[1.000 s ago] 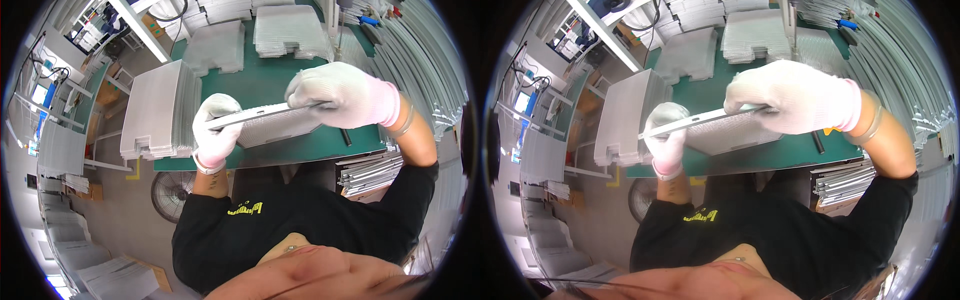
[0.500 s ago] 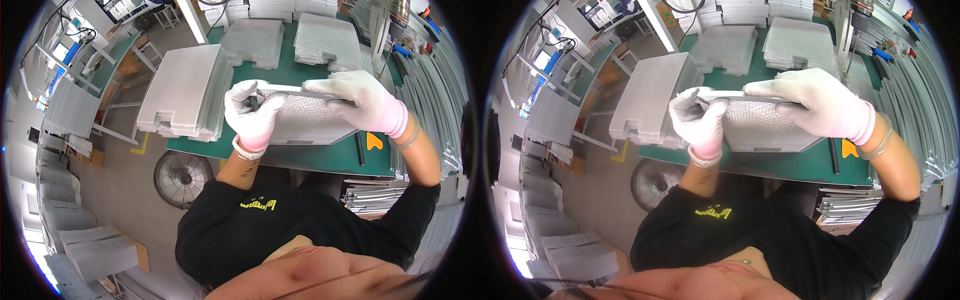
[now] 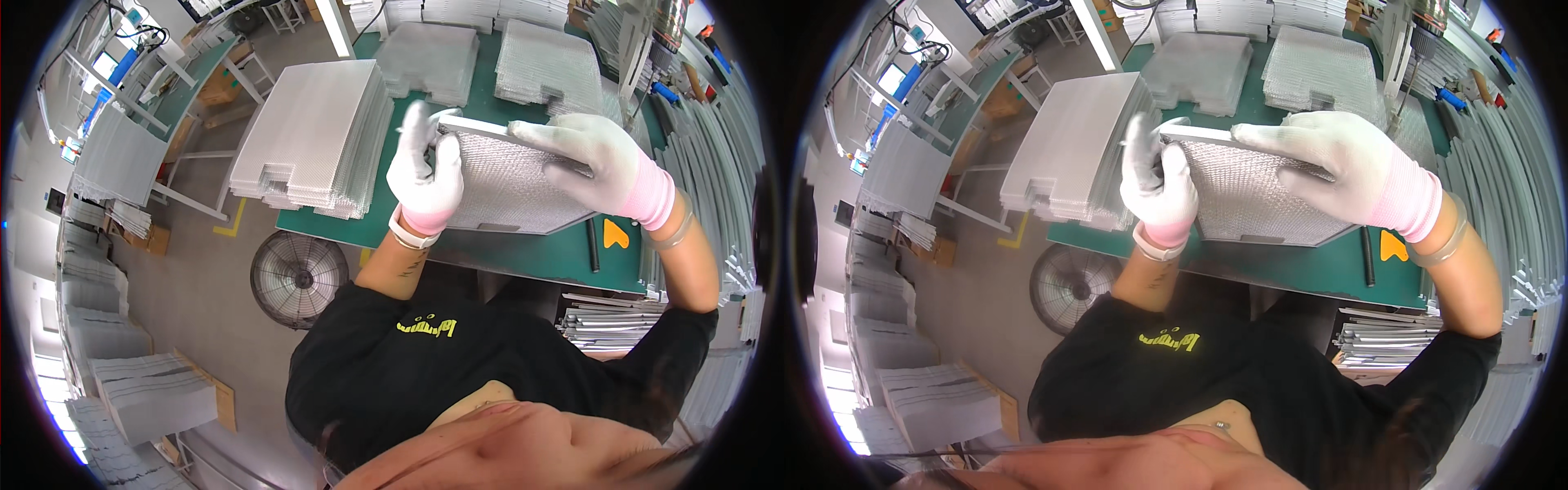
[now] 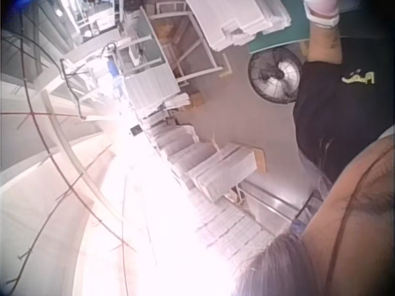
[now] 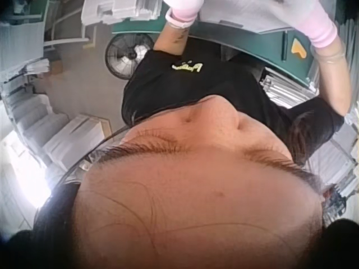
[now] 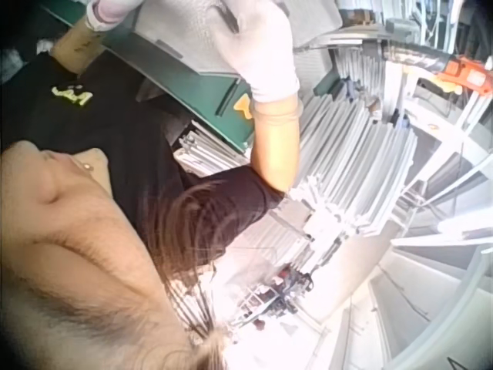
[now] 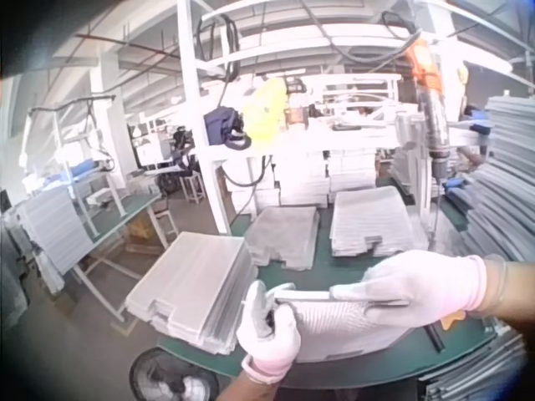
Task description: The person assembles metal frames by placing a mesh sheet on a workbench, inserting a plastic spacer, and fitting two metal bars into the sheet's edges. They then use a power drill to secure the components together. The process is repeated for multiple units.
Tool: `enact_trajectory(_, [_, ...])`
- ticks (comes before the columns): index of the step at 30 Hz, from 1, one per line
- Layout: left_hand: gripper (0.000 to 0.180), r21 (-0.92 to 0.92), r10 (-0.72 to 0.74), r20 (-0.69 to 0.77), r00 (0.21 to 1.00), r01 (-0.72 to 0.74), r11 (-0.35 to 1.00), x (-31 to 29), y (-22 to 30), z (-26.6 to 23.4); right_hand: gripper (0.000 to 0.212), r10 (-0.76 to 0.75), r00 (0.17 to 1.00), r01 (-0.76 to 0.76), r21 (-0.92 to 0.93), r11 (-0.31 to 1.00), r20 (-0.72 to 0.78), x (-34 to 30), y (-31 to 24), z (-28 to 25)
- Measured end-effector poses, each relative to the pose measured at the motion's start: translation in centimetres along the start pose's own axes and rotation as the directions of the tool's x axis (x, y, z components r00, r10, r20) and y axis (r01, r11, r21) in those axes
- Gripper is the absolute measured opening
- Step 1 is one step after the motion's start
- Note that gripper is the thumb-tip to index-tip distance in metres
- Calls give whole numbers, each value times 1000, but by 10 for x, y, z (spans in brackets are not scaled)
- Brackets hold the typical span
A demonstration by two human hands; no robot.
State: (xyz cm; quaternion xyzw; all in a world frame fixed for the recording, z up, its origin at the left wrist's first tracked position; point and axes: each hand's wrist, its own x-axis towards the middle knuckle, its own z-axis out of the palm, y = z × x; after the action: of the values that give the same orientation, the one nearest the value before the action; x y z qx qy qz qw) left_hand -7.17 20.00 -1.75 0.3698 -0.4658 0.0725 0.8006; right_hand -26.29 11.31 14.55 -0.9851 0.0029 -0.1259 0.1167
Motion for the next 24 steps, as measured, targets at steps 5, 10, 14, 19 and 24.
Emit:
enact_trajectory(5, [33, 2, 1, 10, 1000, -1, 1000, 1, -6, -4, 53, -54, 998, 54, 24, 998, -18, -1, 10, 2])
enact_trajectory(10, [29, -249, -27, 113, 993, 54, 967, 16, 0, -7, 54, -50, 999, 51, 60, 997, -17, -3, 11, 4])
enact_trajectory(14, [30, -232, 1, 222, 975, 52, 971, 19, -4, -13, 55, -112, 992, 113, 18, 993, -51, -4, 18, 8])
enact_trajectory(19, [35, -205, 115, 289, 950, -56, 977, 18, -14, -6, 52, -64, 998, 64, -275, 959, 10, -7, 5, 4])
enact_trajectory(24, [33, 23, -89, 251, 964, 86, 996, 14, -16, -10, 39, -53, 703, -168, -238, 957, -709, -86, 25, 31])
